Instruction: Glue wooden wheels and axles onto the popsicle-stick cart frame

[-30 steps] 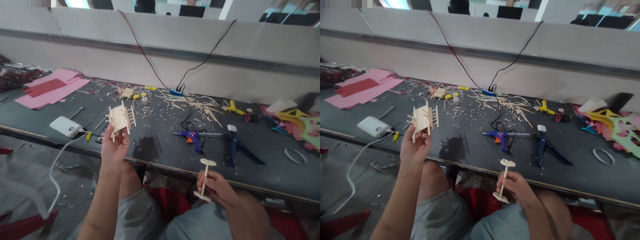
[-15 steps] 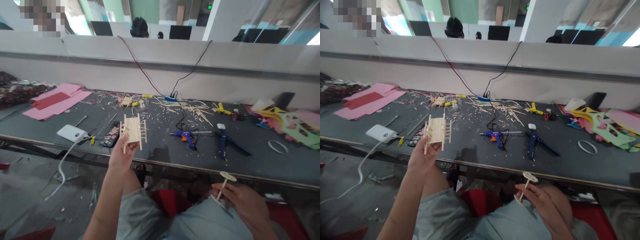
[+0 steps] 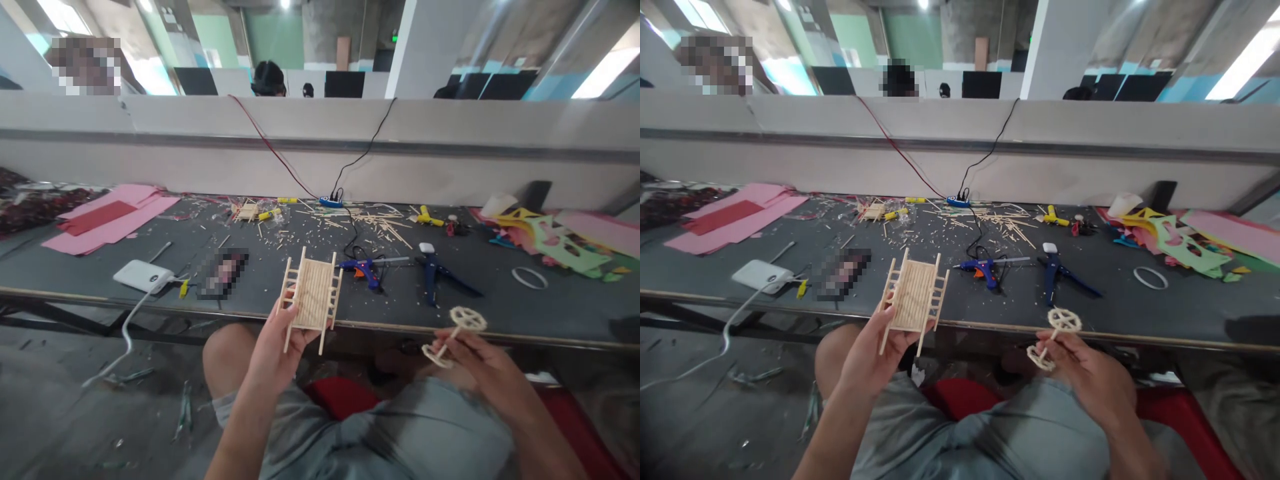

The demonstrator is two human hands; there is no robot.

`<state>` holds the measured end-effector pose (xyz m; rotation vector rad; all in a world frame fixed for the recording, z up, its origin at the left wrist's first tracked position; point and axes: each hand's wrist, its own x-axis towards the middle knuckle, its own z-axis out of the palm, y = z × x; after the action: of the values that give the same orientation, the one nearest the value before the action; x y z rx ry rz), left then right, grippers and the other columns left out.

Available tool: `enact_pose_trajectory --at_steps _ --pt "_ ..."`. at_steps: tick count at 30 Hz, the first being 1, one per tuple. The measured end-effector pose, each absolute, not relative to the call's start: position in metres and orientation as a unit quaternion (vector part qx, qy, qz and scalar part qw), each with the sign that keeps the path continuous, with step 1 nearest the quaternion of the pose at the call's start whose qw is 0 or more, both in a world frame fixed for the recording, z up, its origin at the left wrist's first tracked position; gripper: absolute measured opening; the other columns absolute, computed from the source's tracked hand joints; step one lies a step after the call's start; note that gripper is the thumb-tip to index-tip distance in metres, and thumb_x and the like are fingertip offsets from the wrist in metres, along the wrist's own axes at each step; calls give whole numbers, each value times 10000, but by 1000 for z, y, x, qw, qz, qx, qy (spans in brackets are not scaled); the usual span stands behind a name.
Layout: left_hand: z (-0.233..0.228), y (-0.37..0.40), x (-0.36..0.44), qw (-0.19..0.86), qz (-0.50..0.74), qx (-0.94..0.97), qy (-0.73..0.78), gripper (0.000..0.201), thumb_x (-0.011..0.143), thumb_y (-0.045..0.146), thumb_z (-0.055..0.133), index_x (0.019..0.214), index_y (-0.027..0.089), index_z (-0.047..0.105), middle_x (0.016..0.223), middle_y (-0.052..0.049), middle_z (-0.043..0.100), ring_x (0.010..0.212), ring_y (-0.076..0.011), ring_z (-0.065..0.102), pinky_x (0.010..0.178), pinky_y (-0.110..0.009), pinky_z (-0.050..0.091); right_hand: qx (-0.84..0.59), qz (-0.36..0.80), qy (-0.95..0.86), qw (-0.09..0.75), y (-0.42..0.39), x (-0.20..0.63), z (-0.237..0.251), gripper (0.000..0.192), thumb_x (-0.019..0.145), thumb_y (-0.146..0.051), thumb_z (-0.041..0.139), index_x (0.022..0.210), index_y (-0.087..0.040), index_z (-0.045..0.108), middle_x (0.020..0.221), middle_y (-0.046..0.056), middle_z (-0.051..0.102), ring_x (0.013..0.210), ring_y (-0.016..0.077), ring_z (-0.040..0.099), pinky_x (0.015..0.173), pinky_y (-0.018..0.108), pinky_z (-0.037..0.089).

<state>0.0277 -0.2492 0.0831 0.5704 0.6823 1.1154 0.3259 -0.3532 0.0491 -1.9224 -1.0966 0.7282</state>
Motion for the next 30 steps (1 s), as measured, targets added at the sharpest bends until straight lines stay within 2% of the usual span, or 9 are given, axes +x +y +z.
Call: enact_pose_trajectory --at_steps 4,7,10,15,18,25,30 --pt "80 -255 33 751 513 270 317 289 781 213 583 1064 236 527 1038 -36 635 917 -188 623 758 -310 533 -706 400 -441 384 -343 301 65 374 733 -472 590 990 -208 651 872 59 718 805 225 667 715 298 527" --pt "78 -259 38 735 512 277 347 353 752 224 622 1096 235 543 1019 -30 638 869 -160 624 721 -245 519 -679 400 -462 407 -330 281 68 363 725 -444 613 993 -200 629 868 51 704 749 200 658 666 289 527" --pt "77 -263 44 716 516 278 380 418 729 236 653 1134 242 547 1048 -28 638 878 -151 617 704 -206 502 -644 363 -513 436 -315 263 69 290 722 -399 633 928 -196 628 865 51 695 786 192 645 687 275 515" --pt "73 -267 51 710 499 291 403 436 723 261 668 1142 235 551 1035 -42 652 888 -171 621 689 -212 503 -638 287 -589 404 -293 245 81 181 760 -379 596 780 -204 633 761 16 677 720 162 627 662 241 486" --pt "70 -268 54 720 488 291 398 449 731 243 662 1162 230 536 1031 -48 655 896 -171 621 712 -215 503 -637 262 -605 400 -282 237 89 173 767 -370 584 807 -216 654 778 16 687 722 166 630 640 241 483" --pt "65 -265 59 737 470 290 390 433 738 239 658 1151 222 529 1060 -58 639 921 -180 608 726 -233 506 -584 256 -660 397 -265 222 88 147 806 -305 567 886 -224 661 871 17 674 779 148 610 708 243 455" --pt "65 -261 59 750 446 281 399 444 747 253 652 1168 217 516 1050 -62 629 898 -172 609 715 -233 512 -587 223 -691 358 -255 219 87 117 805 -283 583 870 -238 669 847 11 684 788 169 593 738 293 420"
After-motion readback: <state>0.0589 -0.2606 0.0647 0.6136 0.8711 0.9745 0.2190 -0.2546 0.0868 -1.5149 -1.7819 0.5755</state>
